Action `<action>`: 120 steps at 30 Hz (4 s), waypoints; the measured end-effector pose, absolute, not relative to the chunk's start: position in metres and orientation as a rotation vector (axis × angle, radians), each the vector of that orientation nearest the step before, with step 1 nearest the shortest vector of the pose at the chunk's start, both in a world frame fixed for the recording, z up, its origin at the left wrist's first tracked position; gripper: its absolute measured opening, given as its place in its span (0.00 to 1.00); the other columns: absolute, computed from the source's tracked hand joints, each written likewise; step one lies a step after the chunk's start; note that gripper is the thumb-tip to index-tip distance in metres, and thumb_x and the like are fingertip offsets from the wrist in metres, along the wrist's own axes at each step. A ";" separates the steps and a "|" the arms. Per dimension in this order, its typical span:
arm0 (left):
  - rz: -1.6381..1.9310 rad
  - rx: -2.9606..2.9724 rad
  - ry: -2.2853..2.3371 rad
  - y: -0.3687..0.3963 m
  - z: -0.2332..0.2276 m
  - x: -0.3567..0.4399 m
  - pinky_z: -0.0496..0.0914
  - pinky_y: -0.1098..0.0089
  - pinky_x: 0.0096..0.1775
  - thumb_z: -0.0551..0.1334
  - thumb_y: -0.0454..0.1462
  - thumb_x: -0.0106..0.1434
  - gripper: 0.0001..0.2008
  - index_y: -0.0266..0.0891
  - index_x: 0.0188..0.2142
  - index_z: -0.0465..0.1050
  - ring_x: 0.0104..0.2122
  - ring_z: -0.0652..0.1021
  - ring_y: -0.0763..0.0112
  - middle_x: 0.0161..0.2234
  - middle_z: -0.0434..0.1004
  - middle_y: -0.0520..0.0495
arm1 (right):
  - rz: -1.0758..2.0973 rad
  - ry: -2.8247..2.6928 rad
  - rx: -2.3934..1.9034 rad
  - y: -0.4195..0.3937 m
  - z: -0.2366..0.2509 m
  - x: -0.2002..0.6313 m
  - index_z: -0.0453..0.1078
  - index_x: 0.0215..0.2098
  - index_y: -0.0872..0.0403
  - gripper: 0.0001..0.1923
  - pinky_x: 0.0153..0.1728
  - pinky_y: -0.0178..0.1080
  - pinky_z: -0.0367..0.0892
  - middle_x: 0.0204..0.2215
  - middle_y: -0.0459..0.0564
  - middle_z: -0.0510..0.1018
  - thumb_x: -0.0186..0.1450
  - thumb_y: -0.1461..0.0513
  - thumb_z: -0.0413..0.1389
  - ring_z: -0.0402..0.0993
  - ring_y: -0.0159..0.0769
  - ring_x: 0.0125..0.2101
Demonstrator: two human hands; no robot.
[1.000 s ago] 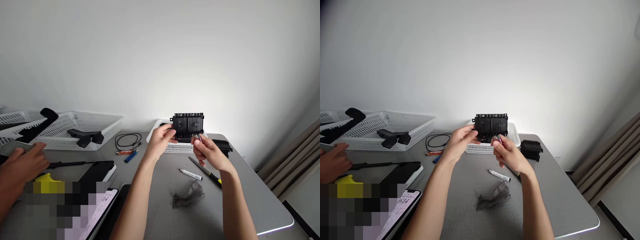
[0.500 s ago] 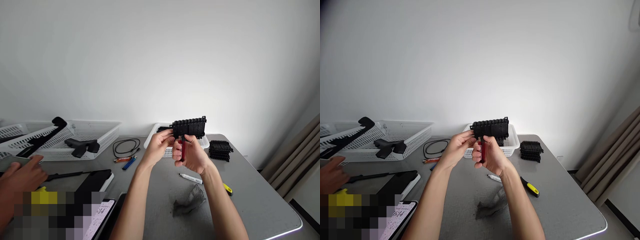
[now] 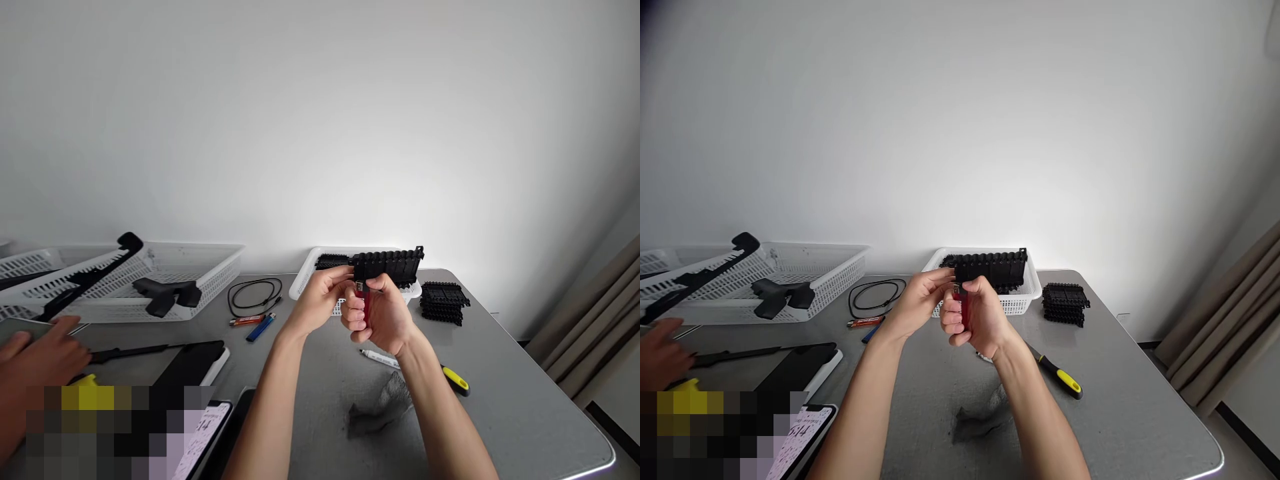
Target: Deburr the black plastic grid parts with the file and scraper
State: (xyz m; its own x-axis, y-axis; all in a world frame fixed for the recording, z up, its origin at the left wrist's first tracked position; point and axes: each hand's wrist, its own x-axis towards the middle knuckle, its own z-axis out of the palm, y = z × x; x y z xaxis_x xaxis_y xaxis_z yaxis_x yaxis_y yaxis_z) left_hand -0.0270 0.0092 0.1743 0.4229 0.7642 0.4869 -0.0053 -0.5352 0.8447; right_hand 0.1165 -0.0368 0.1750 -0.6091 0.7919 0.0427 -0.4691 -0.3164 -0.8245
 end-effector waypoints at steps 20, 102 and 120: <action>1.189 1.945 0.659 0.010 0.173 -0.024 0.70 0.72 0.36 0.57 0.32 0.61 0.07 0.37 0.28 0.74 0.31 0.77 0.69 0.24 0.74 0.51 | 1.878 -1.067 -0.497 -0.040 0.178 0.118 0.51 0.21 0.51 0.12 0.19 0.31 0.38 0.20 0.40 0.48 0.53 0.52 0.46 0.39 0.28 0.21; 1.197 1.599 0.765 0.019 0.172 -0.028 0.73 0.64 0.44 0.58 0.56 0.62 0.27 0.39 0.49 0.75 0.48 0.78 0.54 0.46 0.80 0.39 | 0.740 -0.706 -0.877 -0.003 0.158 0.137 0.53 0.26 0.49 0.24 0.19 0.32 0.48 0.19 0.36 0.51 0.53 0.49 0.64 0.47 0.26 0.19; 1.231 1.719 0.904 0.024 0.161 -0.020 0.78 0.63 0.35 0.64 0.48 0.60 0.29 0.33 0.56 0.69 0.48 0.79 0.50 0.51 0.76 0.33 | 0.397 -1.051 -1.091 -0.006 0.157 0.142 0.69 0.43 0.54 0.22 0.27 0.35 0.55 0.23 0.40 0.60 0.59 0.48 0.59 0.56 0.30 0.25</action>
State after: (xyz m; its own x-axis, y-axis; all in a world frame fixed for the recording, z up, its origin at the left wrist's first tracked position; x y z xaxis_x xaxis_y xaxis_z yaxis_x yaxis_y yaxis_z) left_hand -0.0203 0.0237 0.1615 0.2653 0.8890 0.3732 0.0898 -0.4082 0.9085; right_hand 0.1415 -0.0056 0.1574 0.4879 0.7189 0.4951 0.2113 0.4530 -0.8661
